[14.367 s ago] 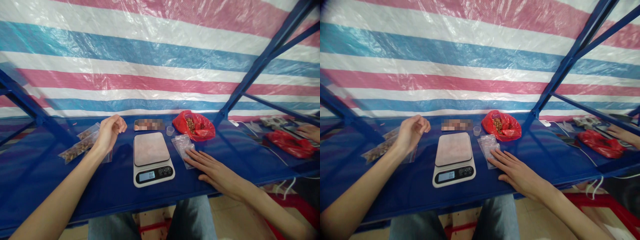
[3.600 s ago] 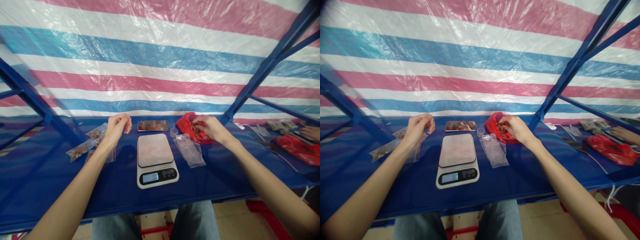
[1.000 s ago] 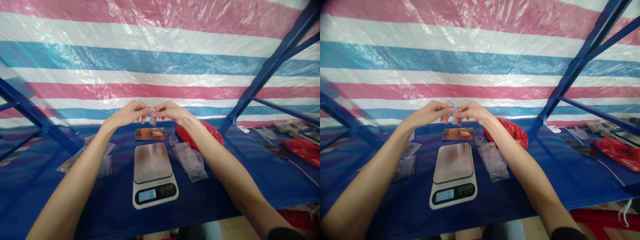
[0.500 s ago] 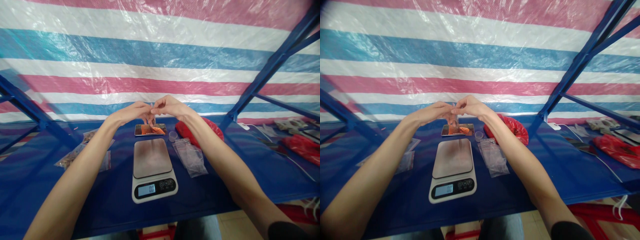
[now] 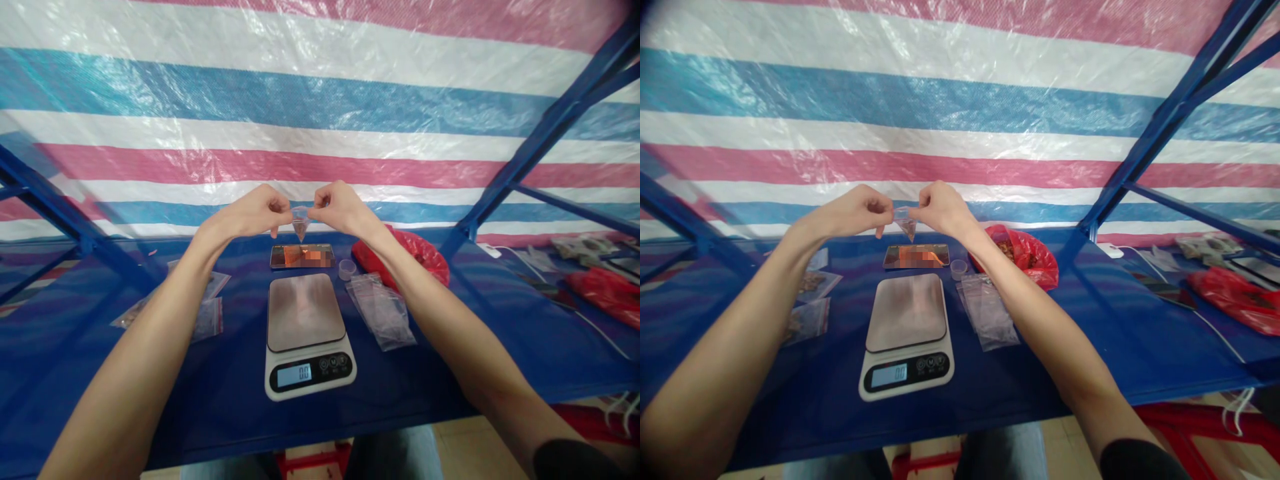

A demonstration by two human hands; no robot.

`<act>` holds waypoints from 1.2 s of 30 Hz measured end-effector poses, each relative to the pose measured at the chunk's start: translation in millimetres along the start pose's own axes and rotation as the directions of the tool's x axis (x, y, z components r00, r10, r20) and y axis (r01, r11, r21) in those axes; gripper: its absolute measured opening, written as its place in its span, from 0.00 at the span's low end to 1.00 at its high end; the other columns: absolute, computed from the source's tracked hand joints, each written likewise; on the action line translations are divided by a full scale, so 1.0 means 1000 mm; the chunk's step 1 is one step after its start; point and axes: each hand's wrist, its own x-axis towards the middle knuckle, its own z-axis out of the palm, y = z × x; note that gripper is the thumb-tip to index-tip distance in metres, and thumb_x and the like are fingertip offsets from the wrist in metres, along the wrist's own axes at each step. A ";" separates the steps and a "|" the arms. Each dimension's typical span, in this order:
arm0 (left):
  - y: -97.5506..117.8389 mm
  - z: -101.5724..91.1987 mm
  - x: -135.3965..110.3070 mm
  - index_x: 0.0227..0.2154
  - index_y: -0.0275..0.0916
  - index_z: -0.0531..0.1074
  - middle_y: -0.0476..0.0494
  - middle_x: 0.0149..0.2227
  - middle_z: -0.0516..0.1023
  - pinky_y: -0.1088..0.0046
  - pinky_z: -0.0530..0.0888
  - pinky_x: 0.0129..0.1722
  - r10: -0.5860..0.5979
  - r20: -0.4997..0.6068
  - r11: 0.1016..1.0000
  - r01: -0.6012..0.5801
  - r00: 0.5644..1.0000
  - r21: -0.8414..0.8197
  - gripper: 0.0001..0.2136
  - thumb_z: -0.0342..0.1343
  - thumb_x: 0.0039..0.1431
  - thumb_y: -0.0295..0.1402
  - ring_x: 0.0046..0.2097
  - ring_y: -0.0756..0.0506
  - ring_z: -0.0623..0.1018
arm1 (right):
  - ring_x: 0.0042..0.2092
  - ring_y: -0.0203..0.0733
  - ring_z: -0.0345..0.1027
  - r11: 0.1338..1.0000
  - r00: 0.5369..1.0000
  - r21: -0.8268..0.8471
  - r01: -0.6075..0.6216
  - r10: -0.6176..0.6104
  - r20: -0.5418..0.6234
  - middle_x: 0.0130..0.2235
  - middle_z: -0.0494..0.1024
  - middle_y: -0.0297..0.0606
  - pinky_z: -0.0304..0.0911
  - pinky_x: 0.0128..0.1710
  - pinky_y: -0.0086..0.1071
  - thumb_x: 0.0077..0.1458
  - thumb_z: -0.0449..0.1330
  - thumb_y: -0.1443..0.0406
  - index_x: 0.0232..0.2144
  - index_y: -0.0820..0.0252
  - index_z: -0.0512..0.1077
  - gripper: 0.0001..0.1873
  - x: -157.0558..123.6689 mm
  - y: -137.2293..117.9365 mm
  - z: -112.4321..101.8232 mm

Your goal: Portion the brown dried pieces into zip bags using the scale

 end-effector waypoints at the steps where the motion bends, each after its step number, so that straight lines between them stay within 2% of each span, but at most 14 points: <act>1: 0.004 0.002 0.000 0.14 0.38 0.72 0.48 0.16 0.71 0.74 0.58 0.21 -0.011 -0.020 0.999 0.012 1.000 0.032 0.15 0.59 0.54 0.36 0.20 0.52 0.67 | 0.27 0.34 0.54 1.000 1.000 -0.018 0.015 -0.015 -0.022 0.21 0.65 0.30 0.48 0.29 0.34 0.48 0.68 0.63 0.18 0.59 0.66 0.16 0.000 0.000 0.001; 3: 0.009 0.005 -0.001 0.14 0.38 0.71 0.49 0.15 0.69 0.73 0.57 0.21 -0.036 -0.063 0.997 0.041 0.997 0.069 0.15 0.59 0.53 0.36 0.20 0.52 0.66 | 0.29 0.35 0.56 0.998 0.999 0.051 0.029 -0.029 -0.014 0.23 0.67 0.29 0.51 0.30 0.33 0.47 0.70 0.64 0.21 0.58 0.66 0.15 0.000 0.003 0.002; 5: 0.009 0.004 -0.001 0.15 0.38 0.73 0.48 0.17 0.73 0.74 0.60 0.22 -0.041 -0.104 0.998 0.046 0.994 0.049 0.14 0.57 0.53 0.35 0.22 0.51 0.69 | 0.33 0.36 0.62 0.968 0.997 0.250 -0.020 0.002 0.073 0.29 0.73 0.31 0.56 0.32 0.30 0.51 0.70 0.61 0.30 0.58 0.70 0.12 -0.002 0.009 0.003; 7: 0.006 -0.001 -0.001 0.18 0.38 0.76 0.46 0.21 0.77 0.74 0.66 0.25 -0.017 -0.155 1.000 0.017 0.988 0.000 0.12 0.55 0.53 0.34 0.26 0.50 0.73 | 0.39 0.39 0.70 0.862 0.977 0.478 -0.165 0.077 0.199 0.38 0.78 0.35 0.62 0.34 0.29 0.57 0.69 0.55 0.42 0.56 0.72 0.16 -0.005 0.016 0.005; 9: 0.003 -0.007 -0.003 0.19 0.38 0.77 0.46 0.23 0.79 0.74 0.70 0.30 0.003 -0.208 0.999 -0.013 0.978 -0.051 0.12 0.53 0.53 0.32 0.28 0.49 0.75 | 0.44 0.41 0.74 0.697 0.930 0.634 -0.335 0.134 0.343 0.46 0.80 0.39 0.67 0.36 0.30 0.61 0.66 0.49 0.49 0.54 0.71 0.22 -0.007 0.021 0.010; 11: 0.002 -0.010 -0.006 0.19 0.37 0.76 0.46 0.24 0.78 0.73 0.72 0.31 -0.010 -0.266 0.994 -0.020 0.964 -0.110 0.12 0.52 0.53 0.32 0.29 0.49 0.75 | 0.46 0.43 0.77 0.526 0.874 0.717 -0.457 0.118 0.471 0.48 0.81 0.42 0.72 0.40 0.33 0.63 0.64 0.47 0.49 0.55 0.72 0.22 -0.009 0.023 0.016; 13: 0.004 -0.012 -0.009 0.19 0.37 0.74 0.45 0.23 0.77 0.74 0.71 0.30 -0.031 -0.306 0.987 -0.019 0.952 -0.160 0.12 0.52 0.54 0.32 0.28 0.49 0.74 | 0.46 0.43 0.78 0.393 0.840 0.763 -0.514 0.051 0.539 0.47 0.83 0.43 0.74 0.44 0.35 0.65 0.64 0.49 0.47 0.57 0.74 0.19 -0.009 0.020 0.021; 17: 0.016 -0.012 -0.014 0.17 0.37 0.72 0.44 0.21 0.76 0.74 0.67 0.25 -0.039 -0.293 0.980 -0.020 0.955 -0.198 0.16 0.53 0.58 0.36 0.23 0.51 0.71 | 0.38 0.36 0.77 0.265 0.872 0.835 -0.483 0.059 0.486 0.40 0.84 0.38 0.73 0.38 0.27 0.62 0.69 0.62 0.43 0.60 0.77 0.10 -0.008 0.015 0.020; 22: 0.030 -0.009 -0.020 0.14 0.38 0.68 0.42 0.17 0.73 0.73 0.63 0.22 -0.015 -0.358 0.983 -0.052 0.933 -0.176 0.20 0.53 0.61 0.38 0.21 0.52 0.67 | 0.37 0.36 0.77 0.291 0.893 0.846 -0.447 0.085 0.443 0.43 0.83 0.38 0.71 0.31 0.25 0.57 0.72 0.59 0.45 0.58 0.78 0.16 -0.024 0.007 0.006; 27: 0.030 0.006 -0.033 0.14 0.40 0.67 0.43 0.17 0.74 0.72 0.65 0.24 -0.020 -0.324 0.968 -0.064 0.946 -0.244 0.22 0.51 0.64 0.40 0.22 0.49 0.69 | 0.33 0.33 0.74 0.366 0.936 0.863 -0.349 0.180 0.303 0.44 0.84 0.38 0.69 0.28 0.23 0.51 0.75 0.62 0.43 0.57 0.79 0.17 -0.056 0.006 -0.009; 31: 0.006 0.014 -0.054 0.15 0.41 0.67 0.45 0.17 0.74 0.72 0.64 0.25 -0.098 -0.307 0.972 0.025 0.947 -0.235 0.24 0.51 0.66 0.45 0.22 0.49 0.67 | 0.30 0.32 0.70 0.409 0.916 0.852 -0.326 0.358 0.178 0.44 0.84 0.38 0.63 0.22 0.24 0.48 0.75 0.61 0.42 0.55 0.78 0.19 -0.086 0.043 -0.043; 33: -0.013 0.017 -0.069 0.15 0.41 0.67 0.46 0.17 0.72 0.71 0.63 0.25 -0.140 -0.315 0.978 0.080 0.939 -0.195 0.24 0.51 0.67 0.45 0.21 0.49 0.66 | 0.26 0.30 0.64 0.465 0.894 0.840 -0.279 0.445 0.051 0.43 0.83 0.37 0.57 0.18 0.25 0.46 0.75 0.60 0.41 0.55 0.78 0.19 -0.101 0.071 -0.066; 35: -0.034 0.021 -0.084 0.14 0.41 0.66 0.47 0.16 0.70 0.70 0.64 0.28 -0.178 -0.399 0.982 0.135 0.899 -0.134 0.24 0.51 0.66 0.43 0.23 0.49 0.67 | 0.26 0.34 0.64 0.566 0.865 0.776 -0.278 0.499 -0.053 0.41 0.82 0.38 0.56 0.18 0.29 0.47 0.73 0.57 0.39 0.53 0.77 0.17 -0.115 0.096 -0.088; 36: -0.043 0.024 -0.091 0.14 0.41 0.64 0.48 0.16 0.68 0.70 0.64 0.29 -0.203 -0.474 0.979 0.165 0.856 -0.122 0.24 0.51 0.66 0.42 0.23 0.48 0.67 | 0.25 0.34 0.63 0.607 0.851 0.745 -0.276 0.515 -0.105 0.38 0.81 0.36 0.55 0.18 0.30 0.46 0.73 0.55 0.36 0.53 0.76 0.16 -0.120 0.107 -0.097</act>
